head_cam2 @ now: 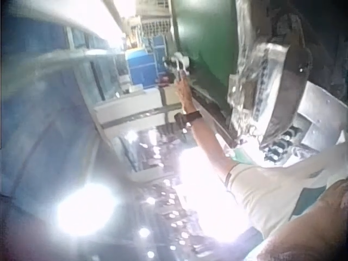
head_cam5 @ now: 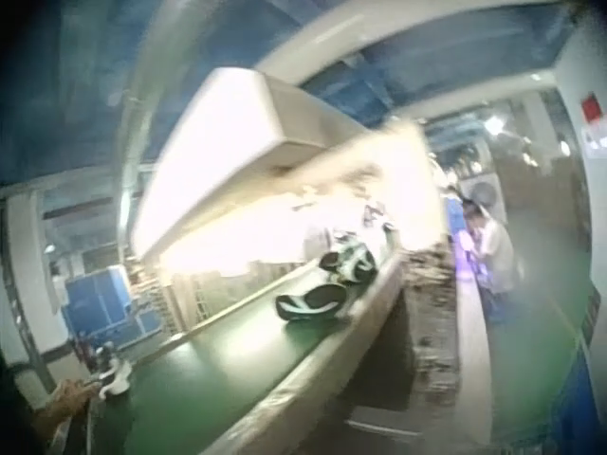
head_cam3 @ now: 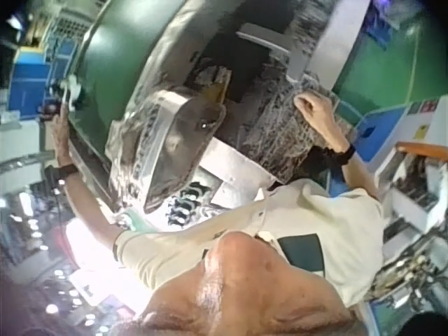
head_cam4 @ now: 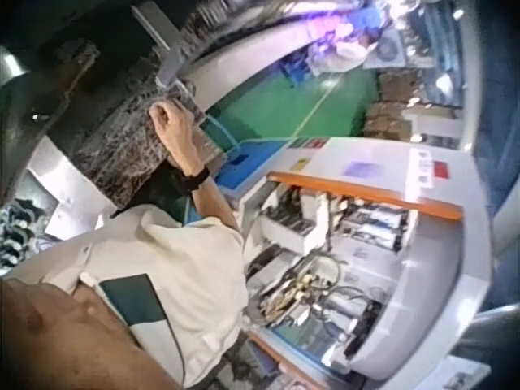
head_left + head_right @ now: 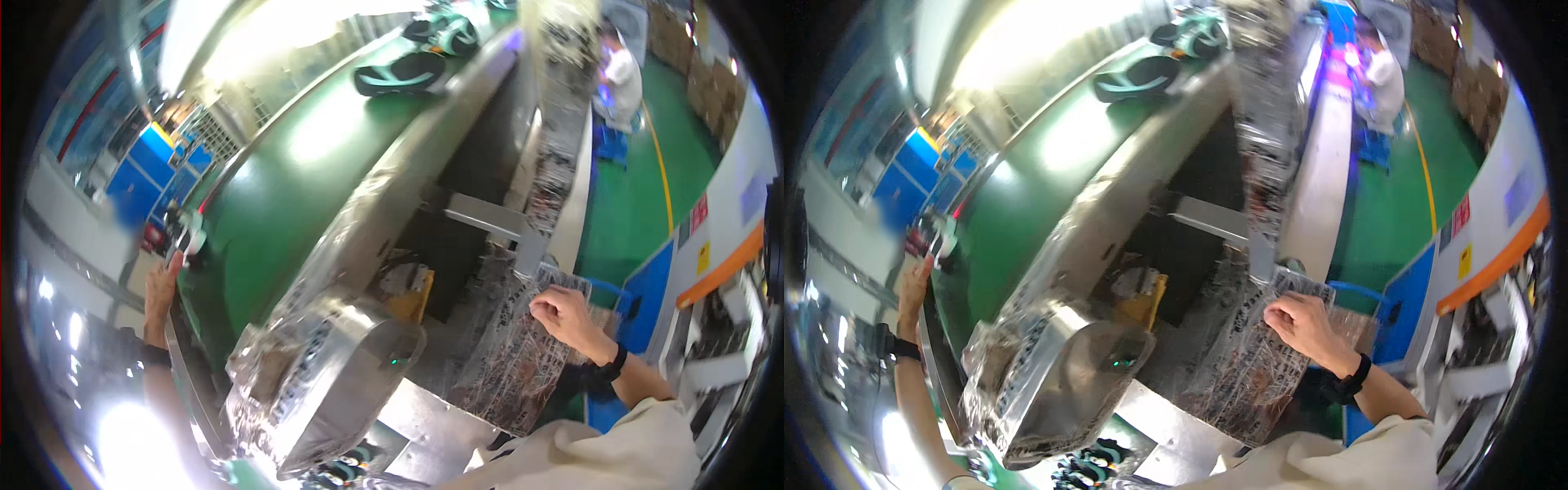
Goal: The recorder operates a shoe-lasting machine to shape and attach shoe uppers to soles in an industrial setting.
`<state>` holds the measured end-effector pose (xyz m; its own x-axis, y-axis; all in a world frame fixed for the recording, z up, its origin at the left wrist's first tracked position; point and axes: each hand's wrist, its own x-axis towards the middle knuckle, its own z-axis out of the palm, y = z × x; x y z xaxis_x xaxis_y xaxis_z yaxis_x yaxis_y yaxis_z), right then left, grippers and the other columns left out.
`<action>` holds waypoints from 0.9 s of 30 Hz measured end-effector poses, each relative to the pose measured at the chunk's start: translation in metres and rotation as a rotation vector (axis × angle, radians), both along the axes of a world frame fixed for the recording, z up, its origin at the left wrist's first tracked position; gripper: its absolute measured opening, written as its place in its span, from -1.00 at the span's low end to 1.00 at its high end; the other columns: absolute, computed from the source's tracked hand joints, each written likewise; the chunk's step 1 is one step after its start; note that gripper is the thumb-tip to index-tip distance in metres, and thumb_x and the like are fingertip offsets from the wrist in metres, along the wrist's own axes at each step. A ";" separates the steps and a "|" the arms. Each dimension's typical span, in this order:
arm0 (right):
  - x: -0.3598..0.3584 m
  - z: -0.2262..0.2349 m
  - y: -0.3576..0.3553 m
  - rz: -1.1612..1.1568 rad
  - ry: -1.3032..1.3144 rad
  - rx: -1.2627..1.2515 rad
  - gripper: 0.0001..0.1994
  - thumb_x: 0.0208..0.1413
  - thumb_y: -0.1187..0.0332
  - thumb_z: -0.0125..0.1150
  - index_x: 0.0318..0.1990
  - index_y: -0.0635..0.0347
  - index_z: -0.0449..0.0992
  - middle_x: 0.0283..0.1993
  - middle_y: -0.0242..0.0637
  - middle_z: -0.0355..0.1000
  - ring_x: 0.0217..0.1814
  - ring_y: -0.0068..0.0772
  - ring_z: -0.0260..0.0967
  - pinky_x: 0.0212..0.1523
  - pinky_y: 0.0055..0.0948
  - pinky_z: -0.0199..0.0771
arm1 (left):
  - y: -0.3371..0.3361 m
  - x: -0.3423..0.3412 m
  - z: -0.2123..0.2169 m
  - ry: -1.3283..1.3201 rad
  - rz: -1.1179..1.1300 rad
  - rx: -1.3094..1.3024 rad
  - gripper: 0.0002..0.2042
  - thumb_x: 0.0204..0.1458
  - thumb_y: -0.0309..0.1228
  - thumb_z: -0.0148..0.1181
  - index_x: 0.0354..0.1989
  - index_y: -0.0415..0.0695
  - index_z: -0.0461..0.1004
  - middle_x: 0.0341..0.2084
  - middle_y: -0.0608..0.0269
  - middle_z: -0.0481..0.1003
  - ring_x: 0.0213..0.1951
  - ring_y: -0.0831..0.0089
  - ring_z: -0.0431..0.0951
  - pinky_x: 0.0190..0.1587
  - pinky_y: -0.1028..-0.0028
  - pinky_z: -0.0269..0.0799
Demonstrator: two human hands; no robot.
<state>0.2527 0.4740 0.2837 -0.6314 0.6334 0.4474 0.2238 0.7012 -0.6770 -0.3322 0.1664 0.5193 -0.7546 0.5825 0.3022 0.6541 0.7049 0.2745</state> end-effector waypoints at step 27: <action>0.045 0.041 0.015 0.394 0.712 -0.221 -0.06 -0.20 0.15 0.57 0.35 0.05 0.12 0.21 -0.17 0.36 0.18 -0.27 0.35 0.13 -0.22 0.39 | 0.123 0.426 -0.018 -0.284 -0.775 -0.096 -0.17 -0.36 -0.58 0.45 0.25 -0.14 0.26 0.11 0.02 0.40 0.10 0.17 0.46 0.17 0.31 0.34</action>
<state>0.2975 0.4886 0.3245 -0.4389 0.5456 0.7139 -0.5419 0.4730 -0.6947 0.0936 0.2899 0.5014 -0.1689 0.9822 0.0827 0.8786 0.1121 0.4641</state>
